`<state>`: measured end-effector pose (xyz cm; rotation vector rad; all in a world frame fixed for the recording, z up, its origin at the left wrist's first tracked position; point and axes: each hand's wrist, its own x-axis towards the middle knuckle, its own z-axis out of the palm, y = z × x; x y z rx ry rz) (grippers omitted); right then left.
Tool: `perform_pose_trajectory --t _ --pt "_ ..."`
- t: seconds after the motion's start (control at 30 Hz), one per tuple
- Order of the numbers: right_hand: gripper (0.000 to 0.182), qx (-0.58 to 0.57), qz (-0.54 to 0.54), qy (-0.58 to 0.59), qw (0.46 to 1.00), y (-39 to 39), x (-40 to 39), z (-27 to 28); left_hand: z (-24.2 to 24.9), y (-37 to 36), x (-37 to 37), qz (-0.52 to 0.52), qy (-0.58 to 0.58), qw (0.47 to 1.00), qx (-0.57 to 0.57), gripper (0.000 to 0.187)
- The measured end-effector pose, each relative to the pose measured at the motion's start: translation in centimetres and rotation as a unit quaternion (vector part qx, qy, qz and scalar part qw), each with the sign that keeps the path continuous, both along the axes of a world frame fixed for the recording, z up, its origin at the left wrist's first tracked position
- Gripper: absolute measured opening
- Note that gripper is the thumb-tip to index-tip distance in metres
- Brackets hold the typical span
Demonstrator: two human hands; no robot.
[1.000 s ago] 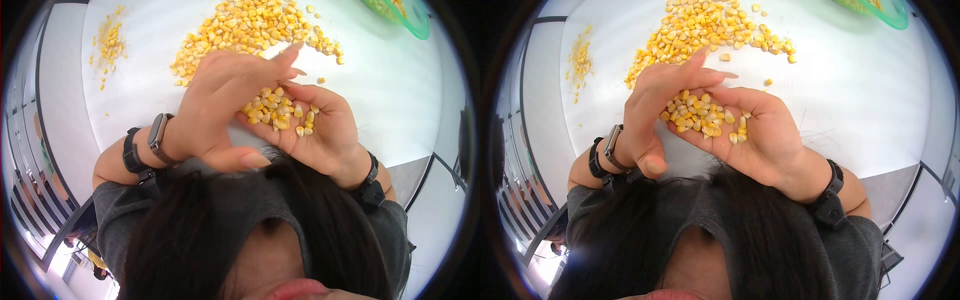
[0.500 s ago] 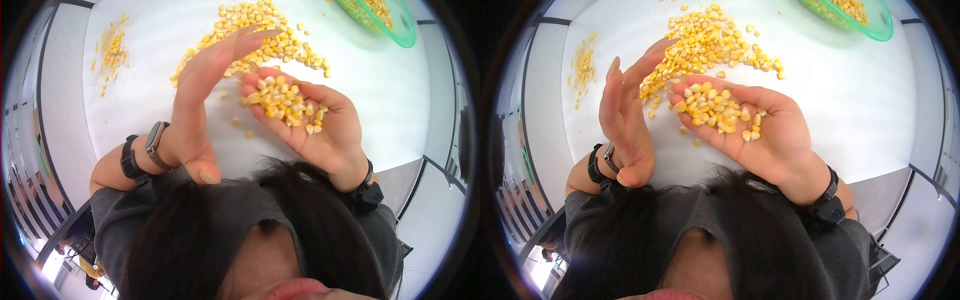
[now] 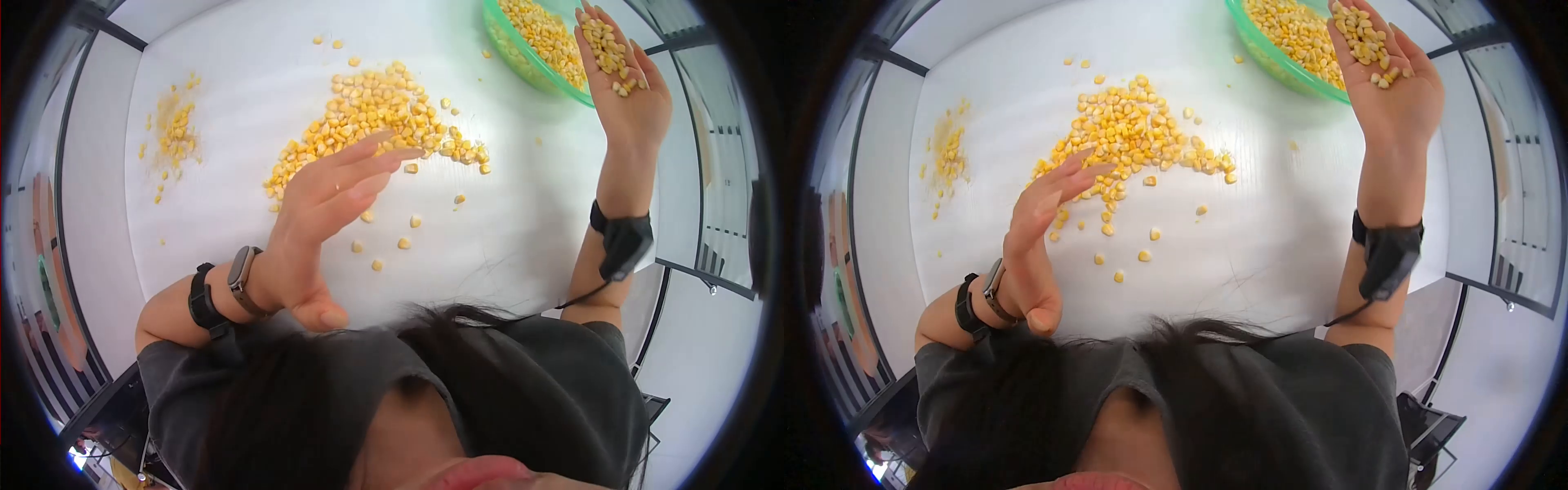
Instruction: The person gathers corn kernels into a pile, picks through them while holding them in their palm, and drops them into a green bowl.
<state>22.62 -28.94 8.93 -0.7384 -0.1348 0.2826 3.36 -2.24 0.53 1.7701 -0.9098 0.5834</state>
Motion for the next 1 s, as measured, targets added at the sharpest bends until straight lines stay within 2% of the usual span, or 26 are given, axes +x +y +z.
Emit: perform_pose_trajectory --t 0.07,0.1,0.27,0.37,0.47,0.53,0.67,0.77,0.83,0.87,0.93,1.0 --pt "0.053 -0.100 -0.116 -0.031 0.988 0.4 1.1 -0.1 0.0 0.0 0.0 -0.001 -0.003 1.000 0.002 0.081" --pt "0.055 -0.127 -0.131 -0.023 0.983 0.8 1.2 -0.1 0.0 -0.2 -0.1 -0.002 -0.004 1.000 -0.008 0.081" --pt "0.062 -0.140 -0.087 -0.040 0.985 0.5 2.2 -1.0 -0.4 0.2 -0.6 0.009 0.013 1.000 0.004 0.081" --pt "0.064 -0.160 -0.135 -0.041 0.977 1.9 1.1 0.1 -0.3 0.3 -0.5 0.008 0.017 1.000 0.003 0.082" --pt "0.066 -0.151 -0.108 -0.035 0.982 1.4 1.5 -0.2 -0.1 0.0 -0.3 -0.001 0.028 1.000 -0.008 0.083" --pt "0.072 -0.095 0.099 -0.159 0.978 -3.9 5.6 -3.6 -0.3 0.0 -0.2 0.002 0.025 1.000 -0.009 0.083" --pt "0.086 -0.115 0.028 -0.120 0.986 -3.2 5.4 -3.6 -0.6 -0.1 -0.3 -0.004 0.035 0.999 -0.024 0.084" --pt "0.082 -0.132 0.078 -0.154 0.976 -3.5 5.5 -3.9 -0.6 0.0 -0.6 0.007 0.035 0.999 -0.002 0.084" --pt "0.075 -0.149 -0.018 -0.148 0.978 -2.7 5.3 -4.1 -0.6 0.0 -0.6 0.005 0.036 0.999 0.001 0.084" --pt "0.075 -0.148 -0.017 -0.149 0.978 -2.3 5.1 -3.9 -0.6 0.0 -0.6 0.006 0.036 0.999 0.002 0.084" --pt "0.058 -0.275 -0.081 -0.166 0.944 -1.6 4.5 -3.5 -0.5 0.0 -0.6 0.004 0.039 0.999 0.004 0.084" --pt "0.050 -0.271 -0.081 -0.185 0.941 -1.6 4.3 -3.7 -0.4 -0.1 -0.5 0.002 0.041 0.999 0.007 0.085"
